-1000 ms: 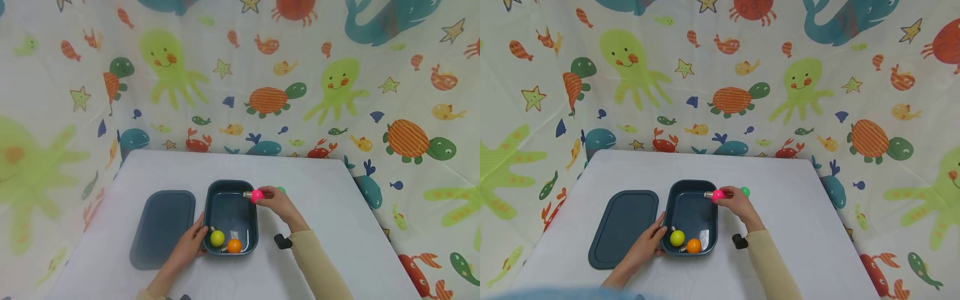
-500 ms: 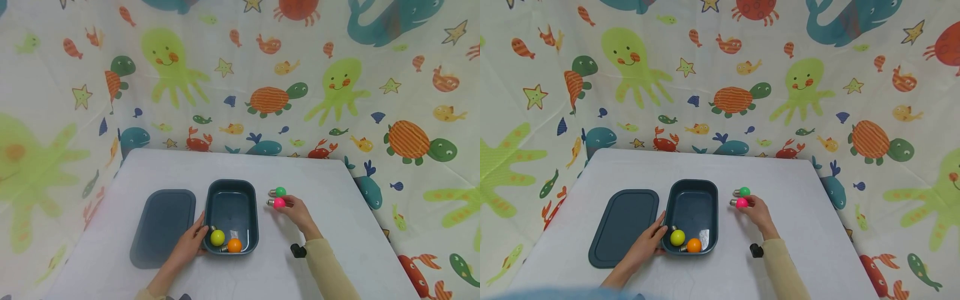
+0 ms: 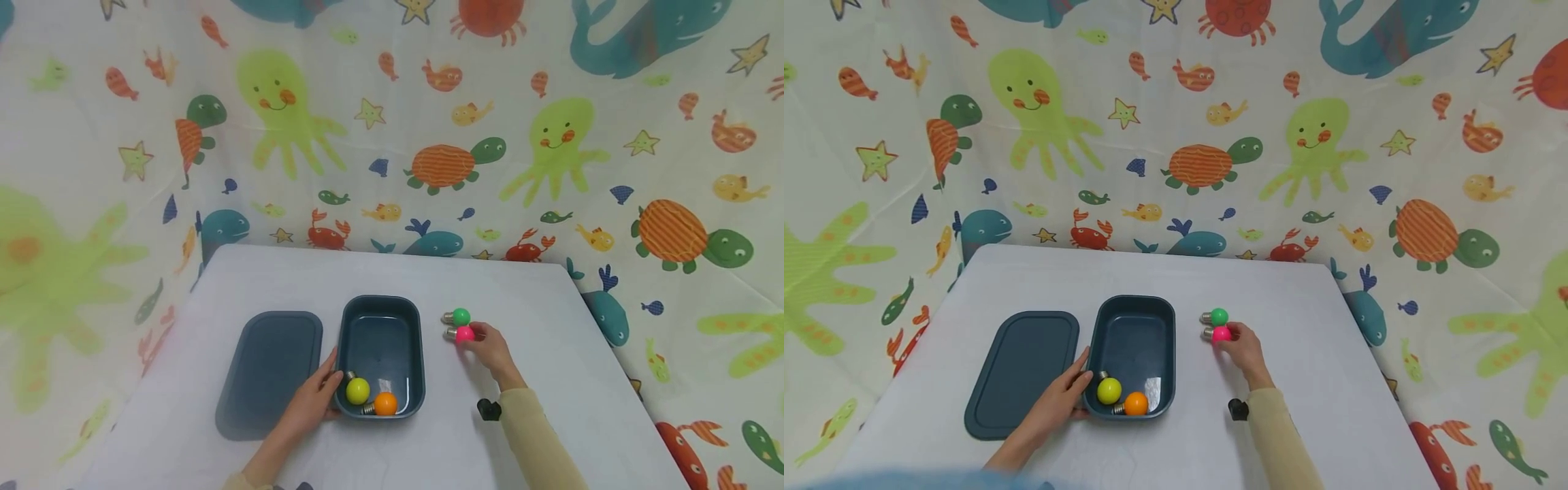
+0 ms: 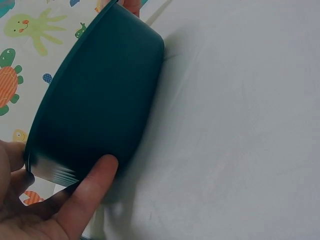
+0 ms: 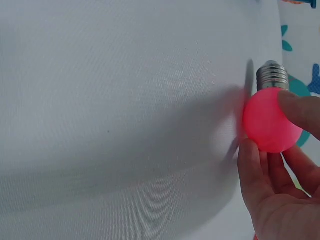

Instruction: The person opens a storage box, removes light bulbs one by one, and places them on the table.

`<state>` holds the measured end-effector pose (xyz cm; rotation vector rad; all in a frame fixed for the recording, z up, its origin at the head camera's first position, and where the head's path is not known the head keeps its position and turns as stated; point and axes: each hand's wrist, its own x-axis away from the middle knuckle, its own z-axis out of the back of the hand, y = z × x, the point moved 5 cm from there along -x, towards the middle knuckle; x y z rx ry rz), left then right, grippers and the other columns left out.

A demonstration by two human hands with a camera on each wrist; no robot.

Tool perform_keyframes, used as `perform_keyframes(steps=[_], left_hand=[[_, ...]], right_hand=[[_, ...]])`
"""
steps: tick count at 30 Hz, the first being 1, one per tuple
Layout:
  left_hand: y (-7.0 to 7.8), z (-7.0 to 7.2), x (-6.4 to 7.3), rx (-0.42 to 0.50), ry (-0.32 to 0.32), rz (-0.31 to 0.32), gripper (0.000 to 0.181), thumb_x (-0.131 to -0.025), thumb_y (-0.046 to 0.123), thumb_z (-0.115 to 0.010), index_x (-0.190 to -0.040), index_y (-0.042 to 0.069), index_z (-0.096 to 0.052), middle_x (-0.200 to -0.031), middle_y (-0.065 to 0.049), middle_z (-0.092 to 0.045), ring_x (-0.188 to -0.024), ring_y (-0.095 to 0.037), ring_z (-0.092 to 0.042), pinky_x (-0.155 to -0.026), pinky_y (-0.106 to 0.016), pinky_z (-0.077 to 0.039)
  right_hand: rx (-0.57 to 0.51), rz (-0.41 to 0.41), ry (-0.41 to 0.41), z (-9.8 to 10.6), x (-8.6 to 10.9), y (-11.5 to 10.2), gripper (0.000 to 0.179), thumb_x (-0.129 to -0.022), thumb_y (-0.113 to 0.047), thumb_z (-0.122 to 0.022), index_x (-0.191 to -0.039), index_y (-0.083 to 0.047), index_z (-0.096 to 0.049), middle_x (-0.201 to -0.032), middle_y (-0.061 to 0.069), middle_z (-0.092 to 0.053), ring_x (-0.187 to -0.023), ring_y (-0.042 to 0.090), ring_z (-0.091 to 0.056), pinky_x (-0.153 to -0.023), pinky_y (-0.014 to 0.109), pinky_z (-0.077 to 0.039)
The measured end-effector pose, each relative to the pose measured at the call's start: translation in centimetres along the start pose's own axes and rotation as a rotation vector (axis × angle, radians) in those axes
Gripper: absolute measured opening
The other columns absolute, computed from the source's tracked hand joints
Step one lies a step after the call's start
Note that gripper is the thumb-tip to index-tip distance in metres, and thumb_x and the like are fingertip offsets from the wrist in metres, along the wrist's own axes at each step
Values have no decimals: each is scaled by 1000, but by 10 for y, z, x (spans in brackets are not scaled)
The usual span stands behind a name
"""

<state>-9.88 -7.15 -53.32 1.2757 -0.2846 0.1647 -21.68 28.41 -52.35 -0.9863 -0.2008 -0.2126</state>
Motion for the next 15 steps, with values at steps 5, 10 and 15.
perform_keyframes(steps=[5,10,15], left_hand=[[0,-2,1,2,1,1,58,-103,36,-50,-156,31,-25,-139,-24,-48,-106,-32,-62,-67,-37,-60],[1,-3,2,-1,3,4,59,-103,36,-50,-156,32,-25,-140,-24,-48,-107,-32,-62,-67,-38,-60],[1,-4,3,-7,6,6,59,-103,36,-50,-156,32,-25,-139,-24,-48,-104,-31,-63,-67,-38,-60]], right_hand=[[8,-4,9,1,-2,2,58,-87,-9,-70,-139,2,-46,-137,24,-50,-123,38,-48,-103,53,-42],[29,8,18,3,-4,1,58,-87,-10,-70,-139,1,-46,-137,23,-50,-125,38,-47,-103,53,-43],[81,49,49,9,-4,-9,55,-89,-10,-68,-139,1,-46,-136,23,-51,-126,38,-46,-102,51,-44]])
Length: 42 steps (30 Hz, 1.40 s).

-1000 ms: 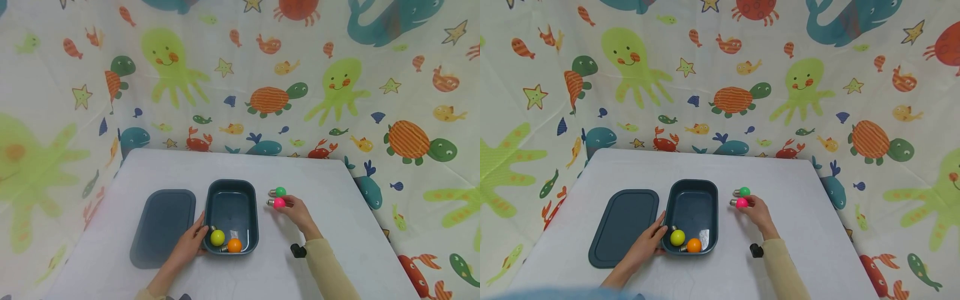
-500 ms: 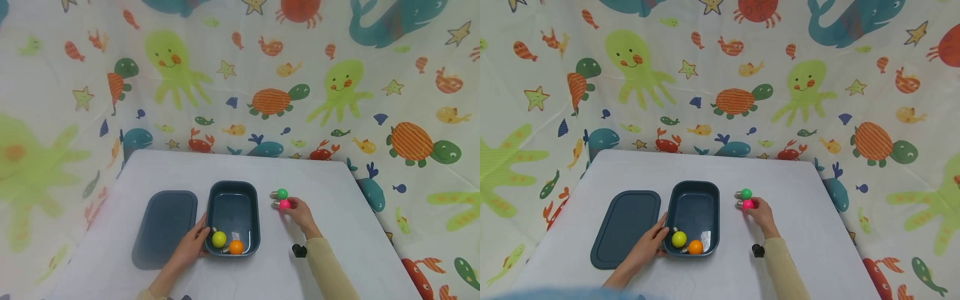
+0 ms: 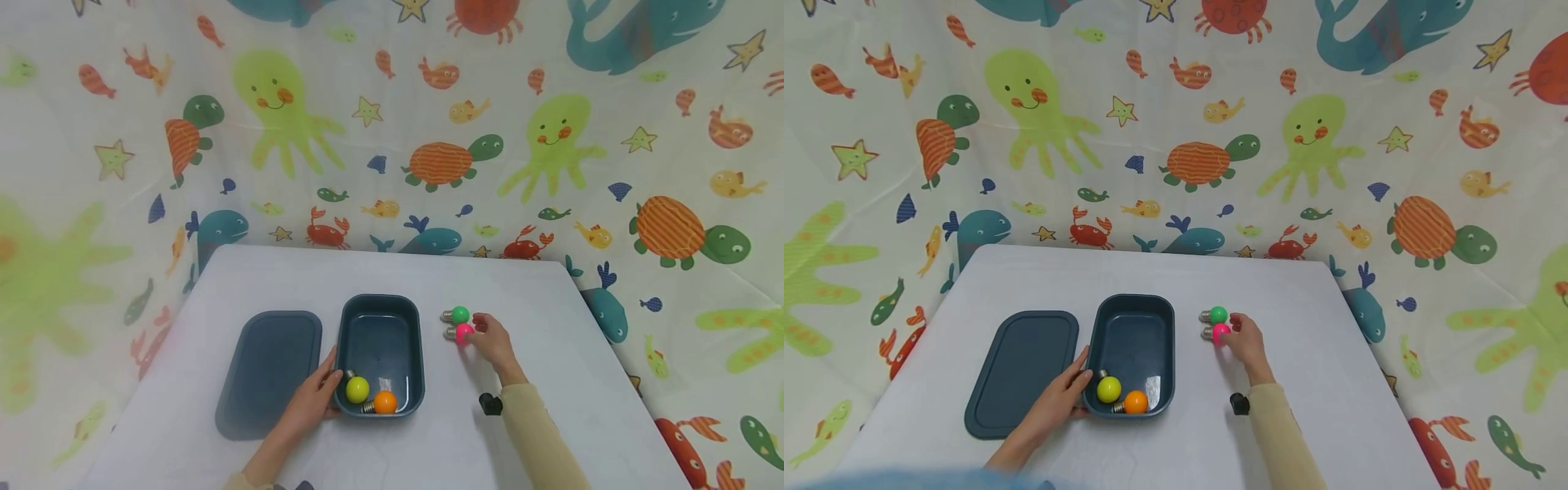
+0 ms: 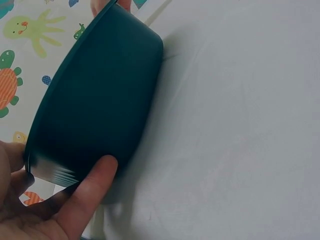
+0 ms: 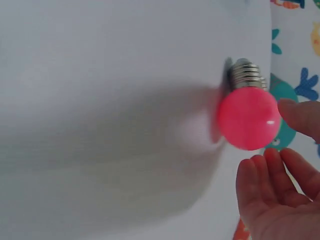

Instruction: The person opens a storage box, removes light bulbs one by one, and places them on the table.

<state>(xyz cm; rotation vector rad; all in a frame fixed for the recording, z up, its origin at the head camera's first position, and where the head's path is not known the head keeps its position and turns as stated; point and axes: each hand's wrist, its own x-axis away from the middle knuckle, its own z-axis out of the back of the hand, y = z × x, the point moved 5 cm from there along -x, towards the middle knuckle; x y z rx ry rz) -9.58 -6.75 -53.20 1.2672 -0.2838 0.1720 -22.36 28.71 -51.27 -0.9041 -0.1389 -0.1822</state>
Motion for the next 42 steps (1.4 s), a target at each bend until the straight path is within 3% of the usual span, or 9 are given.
perform_keyframes(steps=[7,12,18,29,42], left_hand=[[0,0,0,6,-3,-10,59,-103,36,-50,-156,31,-24,-139,-24,-48,-103,-30,-64,-68,-38,-60],[0,0,0,-2,-3,-12,59,-103,36,-49,-156,31,-24,-139,-23,-49,-102,-29,-64,-68,-38,-60],[-2,-2,1,-1,-3,-15,59,-103,35,-50,-156,32,-24,-139,-23,-49,-101,-28,-64,-68,-38,-60],[-1,-5,4,16,-3,-20,59,-103,35,-50,-156,31,-24,-140,-25,-47,-103,-30,-64,-68,-38,-60],[-1,-5,5,27,-9,-16,59,-103,36,-50,-156,31,-24,-141,-24,-47,-101,-27,-64,-69,-37,-60]], right_hand=[[0,104,26,1,8,-36,54,-89,-12,-70,-137,1,-49,-134,23,-54,-124,37,-50,-101,49,-46],[-29,108,-3,-14,18,-59,52,-89,-23,-72,-134,-4,-53,-131,17,-57,-120,32,-53,-98,47,-49],[-65,130,-50,-34,30,-78,47,-89,-24,-73,-130,-5,-58,-126,14,-61,-117,30,-57,-95,45,-51],[-135,201,-223,-68,52,-101,54,-88,-24,-74,-135,-4,-54,-129,12,-61,-116,28,-59,-95,41,-52],[-57,220,-374,-106,75,-106,54,-86,-25,-76,-129,1,-57,-120,13,-64,-105,24,-60,-92,41,-53]])
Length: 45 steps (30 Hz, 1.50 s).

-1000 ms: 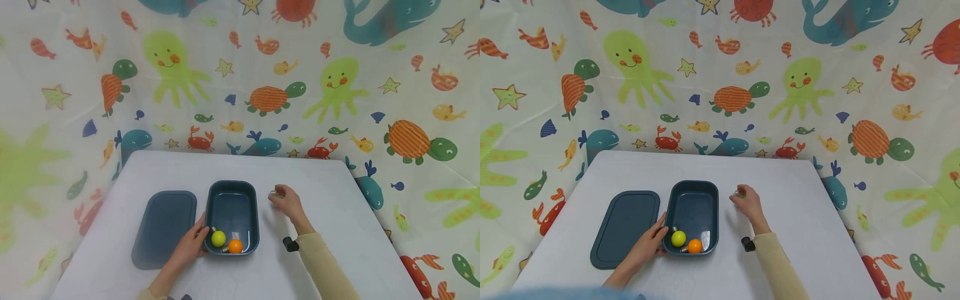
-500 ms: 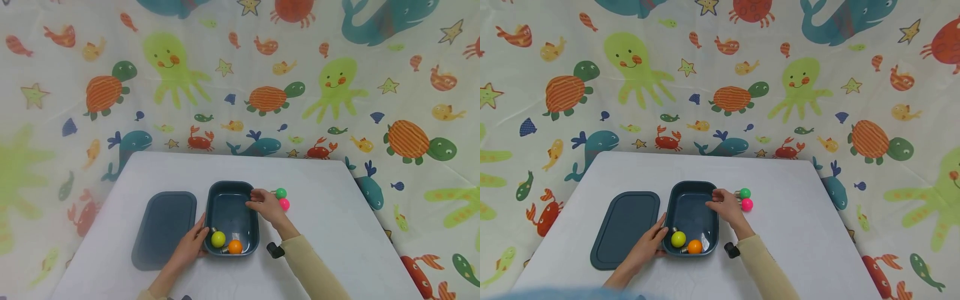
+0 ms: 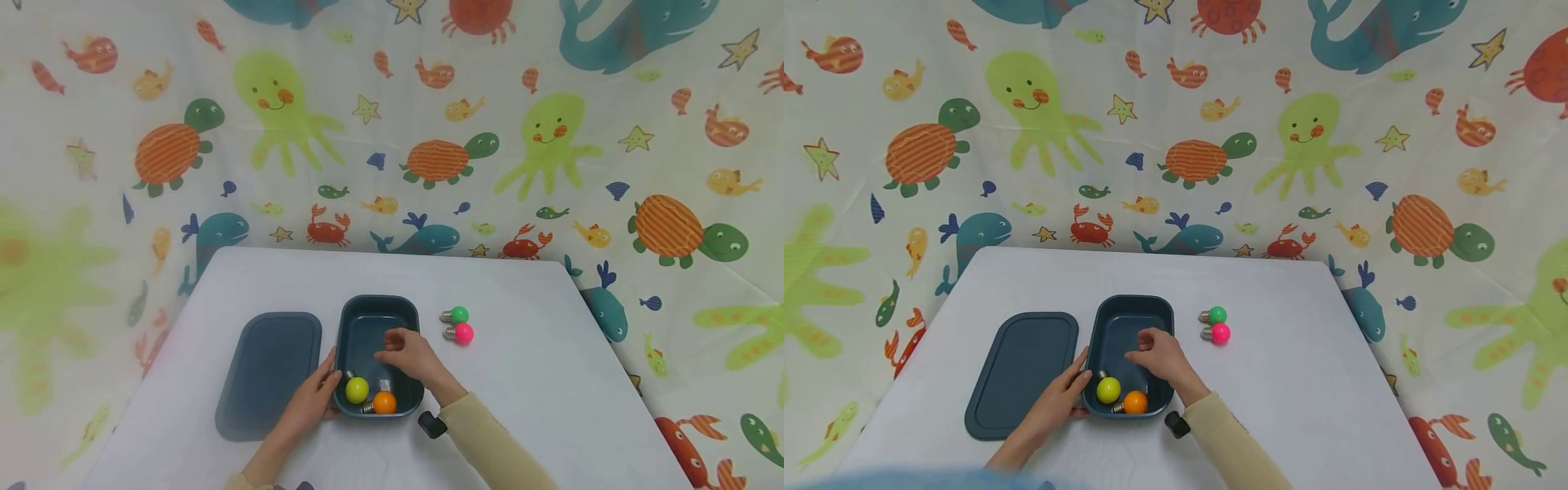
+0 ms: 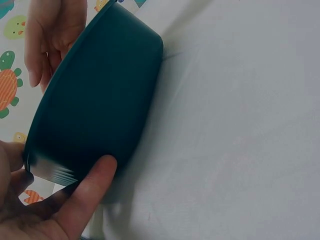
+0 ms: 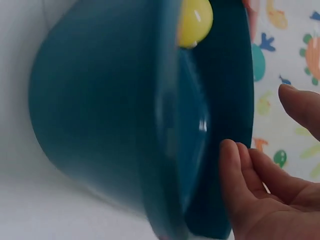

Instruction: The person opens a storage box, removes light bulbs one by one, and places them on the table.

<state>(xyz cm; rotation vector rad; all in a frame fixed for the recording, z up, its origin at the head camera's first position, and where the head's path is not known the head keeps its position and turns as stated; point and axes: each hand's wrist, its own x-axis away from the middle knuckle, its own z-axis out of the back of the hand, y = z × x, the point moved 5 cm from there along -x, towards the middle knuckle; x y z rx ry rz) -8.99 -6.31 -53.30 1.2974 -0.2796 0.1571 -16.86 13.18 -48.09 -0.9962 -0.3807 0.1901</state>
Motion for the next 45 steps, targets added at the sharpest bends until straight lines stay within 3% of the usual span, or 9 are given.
perform_keyframes(steps=[12,25,39,45], left_hand=[[-1,-2,2,-1,-7,4,60,-103,38,-50,-156,33,-23,-142,-23,-47,-106,-29,-62,-70,-38,-60],[0,-6,7,-23,1,11,60,-103,39,-49,-156,32,-23,-141,-21,-49,-106,-28,-63,-70,-38,-60],[-2,-10,13,-8,7,8,60,-103,38,-49,-156,32,-23,-139,-21,-50,-107,-29,-62,-70,-38,-60],[-1,-11,15,3,6,6,60,-103,38,-49,-156,33,-23,-140,-22,-49,-103,-27,-64,-70,-37,-60]], right_hand=[[160,18,-109,-31,11,-3,50,-83,-27,-78,-119,4,-62,-102,7,-65,-91,21,-59,-84,39,-56],[261,1,-195,-45,14,4,42,-80,-30,-80,-106,1,-68,-93,5,-65,-77,16,-57,-71,33,-56],[334,36,-216,-53,25,1,34,-80,-30,-81,-97,-2,-72,-80,-3,-61,-69,14,-54,-64,25,-52],[307,55,-197,-45,23,3,39,-81,-29,-80,-106,-1,-70,-88,-1,-64,-74,13,-55,-68,26,-54]])
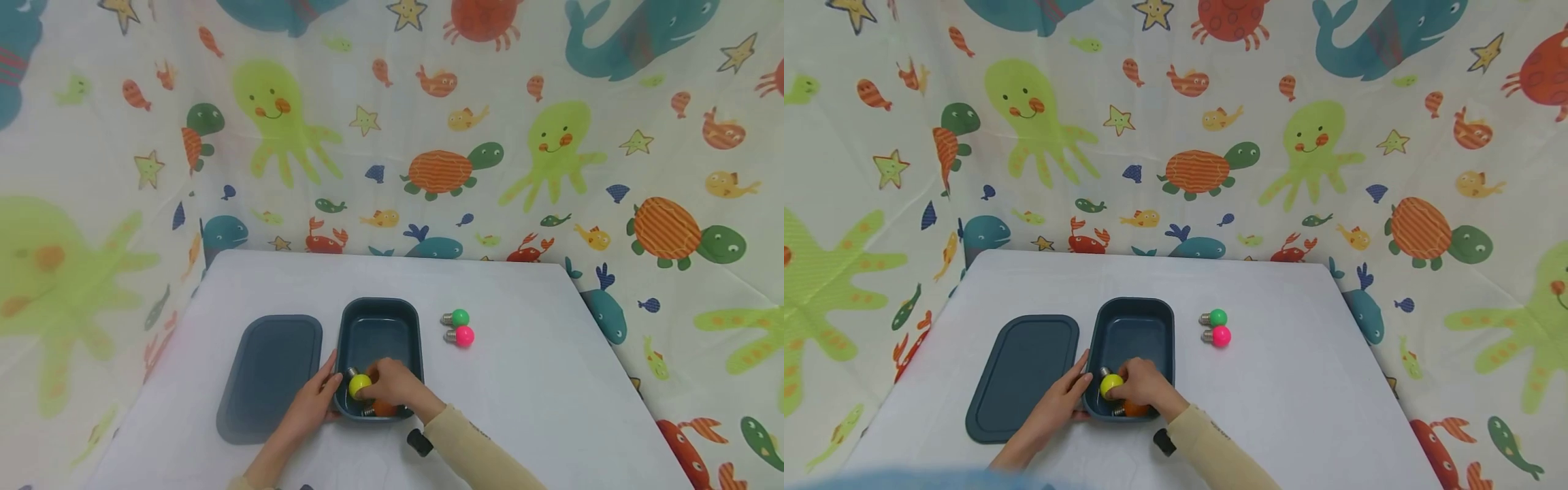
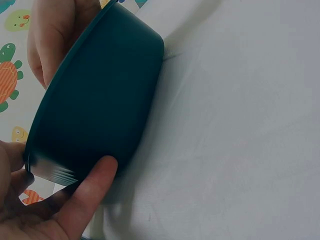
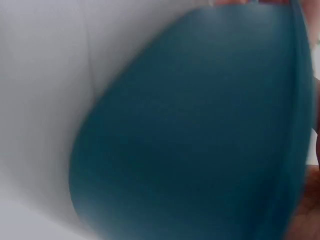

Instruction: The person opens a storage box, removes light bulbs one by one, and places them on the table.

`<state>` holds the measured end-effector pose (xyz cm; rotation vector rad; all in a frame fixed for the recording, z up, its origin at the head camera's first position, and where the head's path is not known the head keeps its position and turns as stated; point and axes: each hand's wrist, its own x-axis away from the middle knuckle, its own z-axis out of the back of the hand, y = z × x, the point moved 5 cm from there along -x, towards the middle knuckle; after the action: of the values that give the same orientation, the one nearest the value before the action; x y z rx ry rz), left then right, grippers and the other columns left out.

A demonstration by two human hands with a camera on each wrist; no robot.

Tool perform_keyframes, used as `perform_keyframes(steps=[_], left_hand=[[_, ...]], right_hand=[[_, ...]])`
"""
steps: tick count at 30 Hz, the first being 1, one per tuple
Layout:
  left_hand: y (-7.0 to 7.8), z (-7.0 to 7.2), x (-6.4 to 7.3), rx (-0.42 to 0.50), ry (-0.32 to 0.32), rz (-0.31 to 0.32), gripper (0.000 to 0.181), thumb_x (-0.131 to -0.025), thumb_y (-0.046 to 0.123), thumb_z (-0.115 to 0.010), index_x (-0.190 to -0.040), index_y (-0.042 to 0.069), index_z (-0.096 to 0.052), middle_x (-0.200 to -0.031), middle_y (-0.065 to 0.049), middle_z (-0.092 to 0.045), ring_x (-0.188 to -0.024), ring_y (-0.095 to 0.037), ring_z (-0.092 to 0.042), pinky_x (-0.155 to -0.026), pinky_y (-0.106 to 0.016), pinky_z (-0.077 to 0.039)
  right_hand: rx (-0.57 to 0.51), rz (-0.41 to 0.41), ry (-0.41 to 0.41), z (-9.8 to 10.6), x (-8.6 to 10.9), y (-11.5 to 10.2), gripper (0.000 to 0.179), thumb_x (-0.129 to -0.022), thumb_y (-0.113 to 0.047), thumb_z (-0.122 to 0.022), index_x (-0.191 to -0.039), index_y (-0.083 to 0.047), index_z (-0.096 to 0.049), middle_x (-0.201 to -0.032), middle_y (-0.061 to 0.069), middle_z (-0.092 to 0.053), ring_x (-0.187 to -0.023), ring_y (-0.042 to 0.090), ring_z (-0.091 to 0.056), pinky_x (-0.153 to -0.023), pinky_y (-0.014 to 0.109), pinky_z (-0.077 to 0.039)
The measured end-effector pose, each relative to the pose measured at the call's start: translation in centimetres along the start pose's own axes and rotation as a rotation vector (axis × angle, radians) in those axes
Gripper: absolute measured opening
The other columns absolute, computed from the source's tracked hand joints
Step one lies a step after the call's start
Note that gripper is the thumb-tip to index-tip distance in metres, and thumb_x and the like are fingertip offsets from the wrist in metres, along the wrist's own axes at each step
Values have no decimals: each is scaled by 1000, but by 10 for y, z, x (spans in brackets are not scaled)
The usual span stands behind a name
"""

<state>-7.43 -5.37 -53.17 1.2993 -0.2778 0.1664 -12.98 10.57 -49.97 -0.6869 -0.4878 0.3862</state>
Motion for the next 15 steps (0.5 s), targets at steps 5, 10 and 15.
perform_keyframes(steps=[5,10,15], left_hand=[[-1,0,0,25,-1,2,59,-103,37,-49,-156,32,-23,-142,-24,-47,-100,-26,-65,-70,-39,-60],[-2,-1,-1,25,10,9,59,-103,37,-50,-156,32,-24,-142,-25,-46,-103,-29,-64,-70,-40,-60],[-3,-3,-2,12,22,7,58,-103,36,-49,-156,32,-24,-142,-25,-46,-108,-33,-62,-70,-40,-60]], right_hand=[[-69,39,70,21,0,10,41,-83,-24,-78,-115,-2,-65,-101,4,-66,-86,16,-59,-79,31,-56],[-193,50,153,51,8,24,46,-87,-21,-75,-126,-3,-58,-117,10,-63,-102,24,-61,-88,38,-55],[-246,10,267,81,16,45,46,-89,-19,-73,-131,-8,-56,-130,10,-57,-110,29,-60,-88,40,-56]])
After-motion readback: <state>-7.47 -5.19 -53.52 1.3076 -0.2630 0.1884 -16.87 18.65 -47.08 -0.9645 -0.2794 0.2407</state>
